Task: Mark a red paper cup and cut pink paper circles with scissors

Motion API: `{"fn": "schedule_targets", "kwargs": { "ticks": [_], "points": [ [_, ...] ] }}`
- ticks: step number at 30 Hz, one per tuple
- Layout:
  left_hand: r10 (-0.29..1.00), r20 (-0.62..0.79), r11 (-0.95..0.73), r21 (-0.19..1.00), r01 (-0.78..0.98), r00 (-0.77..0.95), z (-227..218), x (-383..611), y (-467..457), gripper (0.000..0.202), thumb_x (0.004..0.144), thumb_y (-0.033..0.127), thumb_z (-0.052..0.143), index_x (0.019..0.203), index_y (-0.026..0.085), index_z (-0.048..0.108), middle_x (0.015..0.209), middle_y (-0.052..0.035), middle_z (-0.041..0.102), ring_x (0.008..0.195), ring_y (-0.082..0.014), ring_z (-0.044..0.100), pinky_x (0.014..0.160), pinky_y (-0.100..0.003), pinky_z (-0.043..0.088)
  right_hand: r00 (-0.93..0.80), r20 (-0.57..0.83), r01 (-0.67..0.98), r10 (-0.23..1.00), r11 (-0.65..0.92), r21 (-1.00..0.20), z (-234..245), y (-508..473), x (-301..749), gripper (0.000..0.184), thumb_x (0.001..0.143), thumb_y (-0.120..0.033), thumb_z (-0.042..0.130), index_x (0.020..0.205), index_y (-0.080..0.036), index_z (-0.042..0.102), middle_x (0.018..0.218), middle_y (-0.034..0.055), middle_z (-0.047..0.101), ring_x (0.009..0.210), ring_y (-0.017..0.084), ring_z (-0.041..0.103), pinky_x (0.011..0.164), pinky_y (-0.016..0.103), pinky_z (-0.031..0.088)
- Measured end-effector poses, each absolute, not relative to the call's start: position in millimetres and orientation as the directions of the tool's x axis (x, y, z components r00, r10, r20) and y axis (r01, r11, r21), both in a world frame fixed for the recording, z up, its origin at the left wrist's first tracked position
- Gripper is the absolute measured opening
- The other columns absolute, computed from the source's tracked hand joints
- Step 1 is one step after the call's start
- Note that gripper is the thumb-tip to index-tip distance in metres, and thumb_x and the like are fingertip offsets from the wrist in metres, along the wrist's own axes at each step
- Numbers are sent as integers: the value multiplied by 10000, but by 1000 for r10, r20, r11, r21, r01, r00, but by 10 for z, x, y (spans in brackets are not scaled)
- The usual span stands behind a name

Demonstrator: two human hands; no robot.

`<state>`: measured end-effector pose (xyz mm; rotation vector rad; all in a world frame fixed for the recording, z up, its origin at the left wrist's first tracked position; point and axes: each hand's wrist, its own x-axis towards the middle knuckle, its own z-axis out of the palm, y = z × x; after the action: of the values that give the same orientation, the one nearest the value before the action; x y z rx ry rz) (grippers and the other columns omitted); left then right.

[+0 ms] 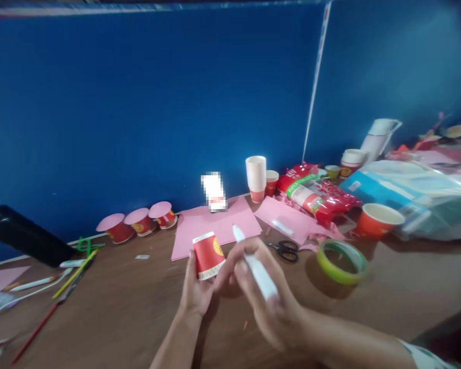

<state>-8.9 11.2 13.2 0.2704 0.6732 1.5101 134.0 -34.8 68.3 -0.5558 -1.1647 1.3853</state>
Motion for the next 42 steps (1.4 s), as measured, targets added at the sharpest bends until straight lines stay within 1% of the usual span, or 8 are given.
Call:
{"fn": "schedule_targets", "kwargs": {
  "ticks": [2,5,9,16,25,31,36,42],
  "points": [
    [973,-212,53,587,-808,-90,123,-92,140,372,791,391,530,1061,146,604,937,-91,681,806,-221,648,759,-357,517,-161,293,-482,942,184,-857,888,-9,1340,165,840,-386,509,899,-234,536,683,1,621,617,136,545,628,282,436],
    [968,-213,24,610,-792,-135,104,-112,172,348,794,368,539,1082,180,593,945,-57,680,806,-187,645,789,-338,505,-227,112,-699,967,-81,-711,855,328,1348,241,848,-440,462,944,-235,542,667,-20,602,554,105,518,503,215,394],
    [955,-253,32,608,-794,-155,97,-117,179,357,790,369,545,1092,186,589,959,-59,676,802,-182,641,787,-334,506,-380,-50,-767,924,-344,-542,552,503,1385,238,822,-411,517,959,-224,571,751,-10,623,590,90,534,477,181,384],
    [954,-259,36,601,-799,-152,112,-103,180,344,786,352,554,1088,191,591,943,-49,679,785,-178,641,748,-320,515,-381,-96,-757,920,-369,-539,404,511,1402,261,838,-420,483,963,-215,584,745,-1,600,577,97,510,462,179,372],
    [944,-265,9,619,-785,-198,59,-116,217,267,768,330,582,943,136,636,864,-54,688,727,-157,637,720,-283,509,-141,46,-678,989,-63,-732,363,366,1327,251,795,-405,561,891,-184,634,666,3,570,571,108,482,481,207,373],
    [968,-187,-8,646,-763,-169,22,-107,210,309,763,321,588,997,123,621,904,-61,685,804,-176,631,796,-301,469,19,188,-432,982,178,-884,287,254,1268,199,785,-338,589,909,-187,628,673,14,589,588,126,507,511,235,400],
    [972,-166,-18,655,-756,-166,37,-102,203,306,759,345,588,970,128,631,899,-56,684,803,-173,626,788,-289,455,86,320,-208,944,331,-920,258,229,1279,165,821,-315,538,923,-201,600,717,19,589,628,143,525,557,258,427],
    [985,-104,-33,670,-742,-138,31,-121,201,291,778,380,554,909,136,640,933,-62,670,857,-177,609,814,-294,432,32,542,39,840,541,-840,275,101,1259,168,849,-264,487,974,-200,579,889,66,593,806,195,553,743,317,444]
  ]
}}
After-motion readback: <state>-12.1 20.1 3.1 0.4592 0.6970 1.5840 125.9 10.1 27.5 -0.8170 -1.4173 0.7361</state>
